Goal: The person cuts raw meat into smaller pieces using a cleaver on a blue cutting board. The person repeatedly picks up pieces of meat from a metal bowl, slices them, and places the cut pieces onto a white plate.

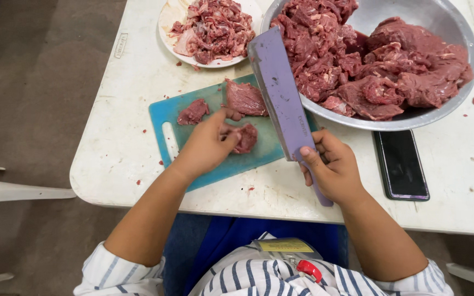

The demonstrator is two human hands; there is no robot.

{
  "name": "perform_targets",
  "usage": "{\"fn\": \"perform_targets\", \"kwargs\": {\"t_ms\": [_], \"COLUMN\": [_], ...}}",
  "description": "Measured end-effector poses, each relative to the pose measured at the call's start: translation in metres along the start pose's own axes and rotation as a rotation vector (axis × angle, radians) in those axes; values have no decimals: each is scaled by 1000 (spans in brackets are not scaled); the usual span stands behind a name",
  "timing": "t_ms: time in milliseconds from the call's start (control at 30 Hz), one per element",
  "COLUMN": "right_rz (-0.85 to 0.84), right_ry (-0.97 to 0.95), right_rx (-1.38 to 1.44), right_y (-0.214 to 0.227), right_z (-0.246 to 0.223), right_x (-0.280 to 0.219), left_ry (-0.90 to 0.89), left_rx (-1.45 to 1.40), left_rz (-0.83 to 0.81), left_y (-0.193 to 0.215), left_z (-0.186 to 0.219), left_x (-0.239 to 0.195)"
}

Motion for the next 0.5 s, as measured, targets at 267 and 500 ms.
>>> {"fn": "perform_targets", "kwargs": {"t_ms": [267,500], "right_rz": [-17,-8], "right_ry": [37,40], "right_rx": [-87,-126], "right_y": [-2,-5], "right_z": [0,-5], "right_x": [1,0], "left_ry": [-383,-390], "left_rx": [403,585], "left_rz": [53,-108], "left_y": [13,-15], "left_z": [41,-8], "left_x": [-28,-44]}}
Point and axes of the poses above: each hand's wrist, its own x-axis towards the middle knuckle, its own y-axis out of the back of the hand, z = x × y, the point moved 6 cm from there along x, towards the middle knuckle
